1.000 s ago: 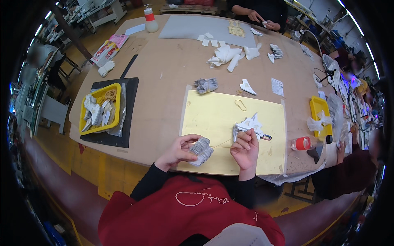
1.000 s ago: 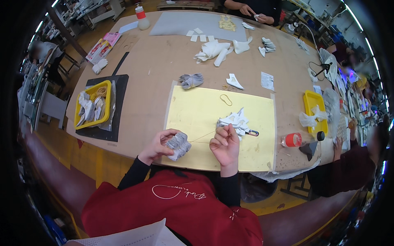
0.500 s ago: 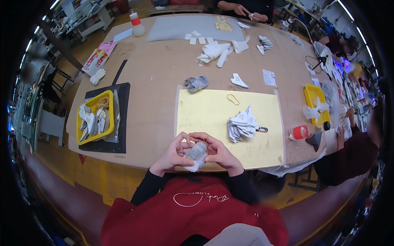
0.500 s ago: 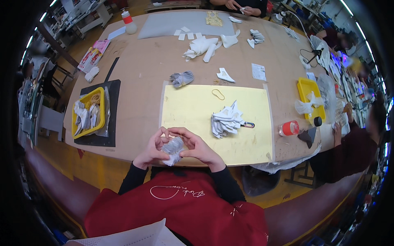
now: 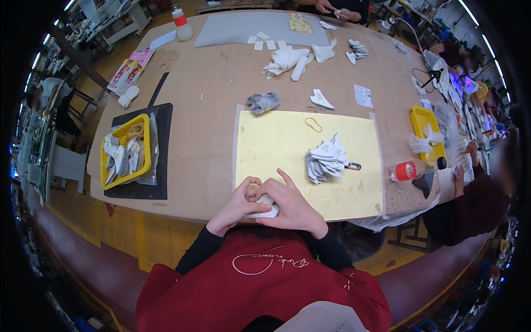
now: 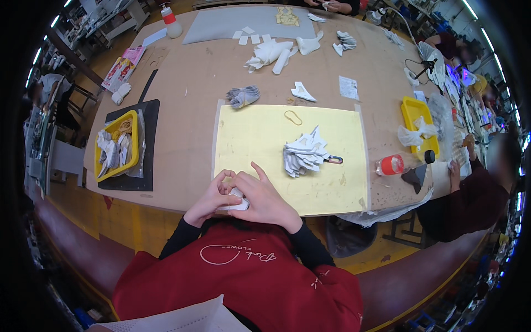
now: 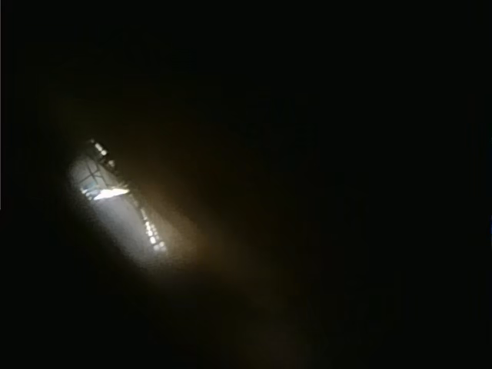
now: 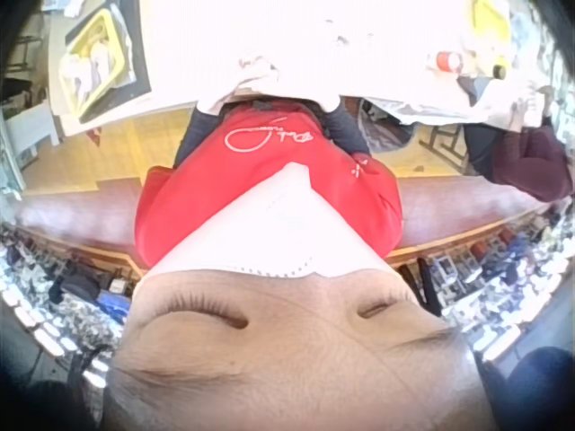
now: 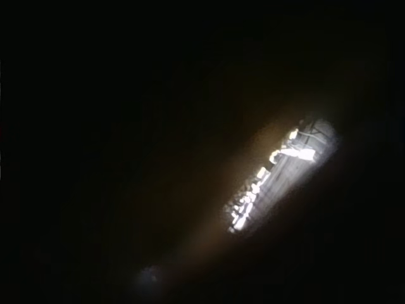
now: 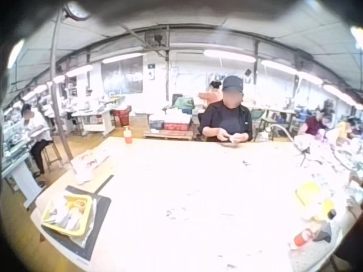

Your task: The person repeatedly picks up small white fabric pieces from a table, folds them by hand, and stacks them into a growing pile. The person occasionally reorganizes the stack and places some folded pieces into a yellow tray. Other workers are visible in the background performing similar tasks.

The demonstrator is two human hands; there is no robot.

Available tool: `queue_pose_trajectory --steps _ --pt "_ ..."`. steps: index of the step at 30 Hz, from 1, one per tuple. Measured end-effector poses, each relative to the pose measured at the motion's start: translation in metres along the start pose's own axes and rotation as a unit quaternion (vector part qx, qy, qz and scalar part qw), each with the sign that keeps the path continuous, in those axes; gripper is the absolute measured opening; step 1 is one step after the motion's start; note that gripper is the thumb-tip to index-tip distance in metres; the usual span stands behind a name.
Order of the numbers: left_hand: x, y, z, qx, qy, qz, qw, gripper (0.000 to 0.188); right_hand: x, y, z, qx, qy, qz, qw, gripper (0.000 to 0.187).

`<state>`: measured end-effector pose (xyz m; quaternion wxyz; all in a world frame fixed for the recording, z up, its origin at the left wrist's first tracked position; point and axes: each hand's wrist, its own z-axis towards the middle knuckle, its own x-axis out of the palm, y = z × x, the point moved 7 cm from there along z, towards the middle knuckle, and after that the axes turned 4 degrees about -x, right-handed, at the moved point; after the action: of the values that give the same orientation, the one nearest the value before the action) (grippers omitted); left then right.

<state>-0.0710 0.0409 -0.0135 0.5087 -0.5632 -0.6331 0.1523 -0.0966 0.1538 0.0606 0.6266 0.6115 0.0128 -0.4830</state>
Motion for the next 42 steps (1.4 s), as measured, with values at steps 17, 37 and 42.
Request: queue_pose_trajectory --steps 17,37,42 --pt "0.003 -0.017 -0.011 0.000 0.061 0.085 0.995 0.059 -0.014 -0.015 -0.010 0.042 -0.055 0.258 0.964 0.040" --pt "-0.018 -0.020 -0.006 0.052 0.052 -0.258 0.963 0.071 -0.041 -0.043 -0.027 0.005 -0.301 0.377 0.876 0.035" --pt "-0.001 -0.025 -0.006 0.055 0.056 -0.202 0.976 0.068 -0.043 -0.015 -0.006 0.059 -0.282 0.080 0.954 0.018"
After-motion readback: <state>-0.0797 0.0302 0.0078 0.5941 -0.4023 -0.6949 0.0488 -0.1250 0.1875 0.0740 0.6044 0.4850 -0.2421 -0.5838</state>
